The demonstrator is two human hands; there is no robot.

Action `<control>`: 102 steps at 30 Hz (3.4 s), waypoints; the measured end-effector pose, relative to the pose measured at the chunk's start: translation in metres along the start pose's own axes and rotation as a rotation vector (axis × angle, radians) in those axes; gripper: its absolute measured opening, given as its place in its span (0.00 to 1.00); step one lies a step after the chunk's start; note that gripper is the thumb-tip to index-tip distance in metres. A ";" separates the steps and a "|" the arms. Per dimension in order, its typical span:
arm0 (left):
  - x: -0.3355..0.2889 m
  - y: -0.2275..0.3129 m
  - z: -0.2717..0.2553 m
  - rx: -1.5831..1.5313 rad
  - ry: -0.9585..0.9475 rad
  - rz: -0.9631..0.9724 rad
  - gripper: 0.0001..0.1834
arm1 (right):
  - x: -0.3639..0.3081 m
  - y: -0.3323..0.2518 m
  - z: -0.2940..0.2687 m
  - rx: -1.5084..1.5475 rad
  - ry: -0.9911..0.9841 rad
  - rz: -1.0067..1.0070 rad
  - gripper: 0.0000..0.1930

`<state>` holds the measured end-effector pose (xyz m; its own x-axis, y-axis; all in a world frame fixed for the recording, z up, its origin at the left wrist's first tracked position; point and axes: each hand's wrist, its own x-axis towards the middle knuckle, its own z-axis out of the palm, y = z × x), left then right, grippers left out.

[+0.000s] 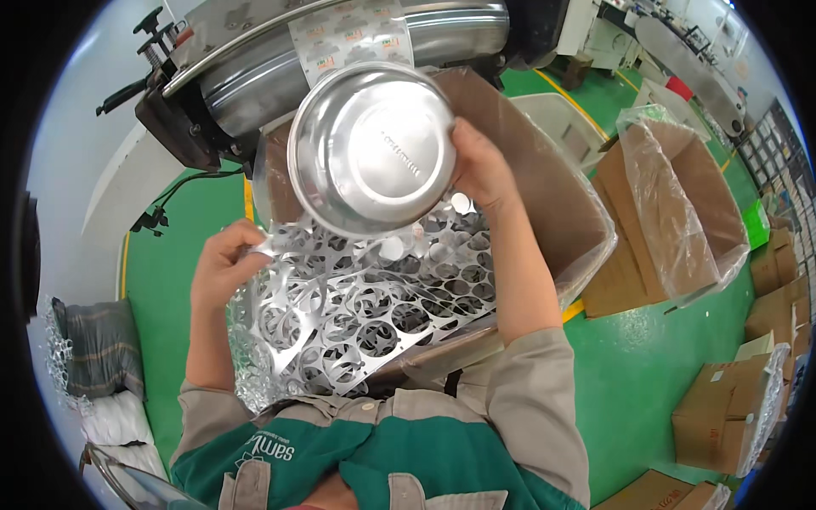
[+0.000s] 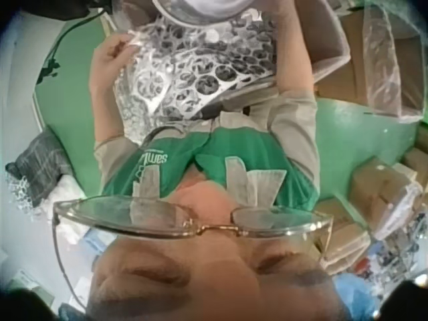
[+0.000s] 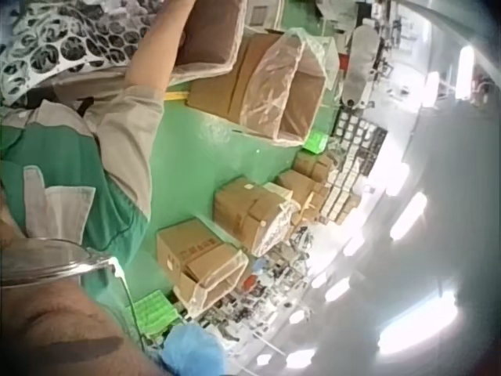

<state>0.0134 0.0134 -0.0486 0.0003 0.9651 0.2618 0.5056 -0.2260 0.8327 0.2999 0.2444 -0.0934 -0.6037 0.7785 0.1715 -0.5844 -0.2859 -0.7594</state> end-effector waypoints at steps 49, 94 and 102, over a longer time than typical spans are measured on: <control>-0.034 0.098 -0.025 0.387 -0.265 0.144 0.18 | 0.025 0.083 -0.074 -1.944 -0.100 0.352 0.23; -0.028 0.094 -0.027 -0.046 0.110 0.684 0.12 | 0.011 -0.007 -0.009 -1.519 0.004 0.011 0.14; 0.008 0.109 -0.017 -0.512 -0.339 0.886 0.07 | 0.029 0.064 -0.021 -0.516 -0.115 0.333 0.25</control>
<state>0.0536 -0.0063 0.0526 0.4675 0.3992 0.7887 -0.2129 -0.8151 0.5387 0.2564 0.2609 -0.1499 -0.7795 0.6210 -0.0820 -0.0351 -0.1741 -0.9841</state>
